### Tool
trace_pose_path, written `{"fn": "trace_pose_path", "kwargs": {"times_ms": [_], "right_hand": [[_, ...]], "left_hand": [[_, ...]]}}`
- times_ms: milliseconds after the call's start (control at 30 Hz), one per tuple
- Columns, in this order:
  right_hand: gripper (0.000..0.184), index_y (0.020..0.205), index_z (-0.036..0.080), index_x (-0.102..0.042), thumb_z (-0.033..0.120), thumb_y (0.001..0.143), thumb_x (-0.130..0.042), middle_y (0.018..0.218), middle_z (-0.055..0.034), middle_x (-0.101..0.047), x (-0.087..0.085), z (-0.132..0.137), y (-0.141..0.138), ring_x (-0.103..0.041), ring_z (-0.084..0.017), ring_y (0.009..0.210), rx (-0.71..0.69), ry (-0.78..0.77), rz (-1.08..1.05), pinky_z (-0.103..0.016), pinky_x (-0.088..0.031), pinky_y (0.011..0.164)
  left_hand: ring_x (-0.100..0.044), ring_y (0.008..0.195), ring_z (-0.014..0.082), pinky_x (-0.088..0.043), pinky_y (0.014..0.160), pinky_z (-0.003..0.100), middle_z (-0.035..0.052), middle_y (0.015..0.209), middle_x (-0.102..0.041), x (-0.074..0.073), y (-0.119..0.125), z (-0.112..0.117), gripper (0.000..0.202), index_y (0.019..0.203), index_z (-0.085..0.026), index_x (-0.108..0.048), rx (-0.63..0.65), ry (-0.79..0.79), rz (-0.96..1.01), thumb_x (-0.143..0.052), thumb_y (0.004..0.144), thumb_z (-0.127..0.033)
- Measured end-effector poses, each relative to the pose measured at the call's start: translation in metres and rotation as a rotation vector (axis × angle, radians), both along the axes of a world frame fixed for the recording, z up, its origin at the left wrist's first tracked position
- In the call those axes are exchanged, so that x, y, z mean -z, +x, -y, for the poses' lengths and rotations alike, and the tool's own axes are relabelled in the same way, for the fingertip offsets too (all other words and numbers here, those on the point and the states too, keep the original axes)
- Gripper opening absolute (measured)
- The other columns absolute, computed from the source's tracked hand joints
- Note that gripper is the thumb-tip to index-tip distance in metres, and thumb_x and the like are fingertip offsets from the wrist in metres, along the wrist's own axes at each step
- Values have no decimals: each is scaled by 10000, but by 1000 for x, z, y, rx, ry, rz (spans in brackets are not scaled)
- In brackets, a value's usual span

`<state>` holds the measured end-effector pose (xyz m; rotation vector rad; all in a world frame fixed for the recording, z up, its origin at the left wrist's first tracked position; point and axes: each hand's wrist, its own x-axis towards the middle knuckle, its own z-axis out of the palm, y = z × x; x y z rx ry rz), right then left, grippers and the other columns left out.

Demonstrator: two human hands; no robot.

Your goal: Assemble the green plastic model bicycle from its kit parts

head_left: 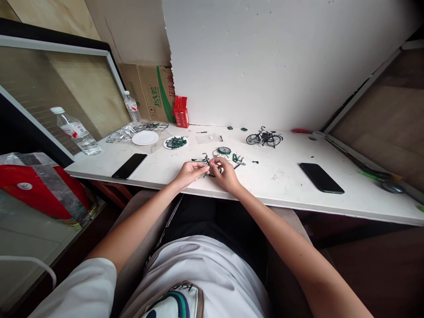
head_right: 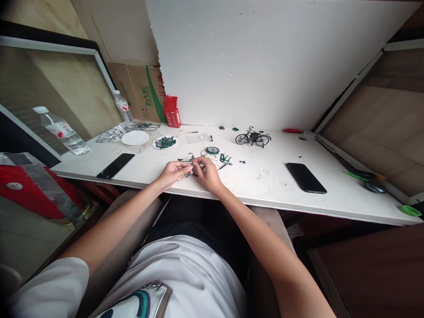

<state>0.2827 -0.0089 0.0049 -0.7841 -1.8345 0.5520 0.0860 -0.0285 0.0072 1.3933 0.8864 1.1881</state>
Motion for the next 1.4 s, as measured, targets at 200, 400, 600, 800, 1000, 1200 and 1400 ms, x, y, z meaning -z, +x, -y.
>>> {"fn": "trace_pose_path", "kwargs": {"times_ms": [200, 400, 600, 800, 1000, 1200, 1400], "right_hand": [[318, 1095, 223, -708, 503, 1061, -562, 1131, -101, -754, 1, -1, 0, -698, -236, 1032, -12, -18, -10, -367, -562, 827], [377, 1077, 221, -714, 567, 1046, -568, 1103, -93, -754, 1, -3, 2, -701, -233, 1008, -81, -109, -28, -356, -547, 809], [400, 1056, 210, -679, 596, 1029, -577, 1005, -72, -724, -2, -2, 4, -679, -207, 905, -166, -190, -46, -324, -541, 761], [346, 1009, 212, -704, 555, 991, -656, 966, -59, -723, -2, -5, 5, -668, -206, 869, -209, -231, -122, -337, -542, 782], [327, 1032, 215, -720, 533, 993, -659, 943, -49, -724, 1, -9, 6, -676, -211, 888, -241, -240, -138, -344, -528, 816], [339, 1007, 207, -729, 539, 978, -668, 924, -52, -729, 0, -8, 5, -677, -212, 867, -219, -241, -139, -340, -526, 785], [353, 1020, 211, -731, 553, 980, -652, 938, -57, -743, -1, -7, 6, -693, -219, 877, -194, -240, -113, -361, -557, 817]], "left_hand": [[-380, 524, 46, -260, 510, 247, 100, 866, -758, -3, 1, 2, 437, 1004, -122, -807, -9, -4, -3, -875, 803, -504], [-384, 524, 52, -266, 517, 252, 99, 845, -762, -5, 2, 3, 450, 995, -120, -809, -13, -6, -10, -886, 784, -510], [-434, 535, 69, -281, 501, 249, 103, 850, -775, -1, 1, 0, 450, 1005, -127, -815, -10, 6, -44, -880, 790, -517], [-458, 514, 63, -356, 491, 240, 110, 901, -796, 4, 0, -2, 415, 1017, -138, -810, 12, 33, -67, -865, 816, -496], [-472, 501, 61, -378, 489, 233, 121, 885, -804, 0, 2, 1, 433, 989, -124, -798, -14, 16, -67, -897, 773, -486], [-486, 493, 65, -374, 476, 232, 126, 879, -804, -4, 3, 2, 452, 968, -118, -793, -19, 3, -54, -911, 745, -493], [-565, 510, 88, -413, 494, 237, 135, 913, -809, -4, 4, 4, 477, 976, -123, -780, -24, -34, -67, -909, 745, -520]]}}
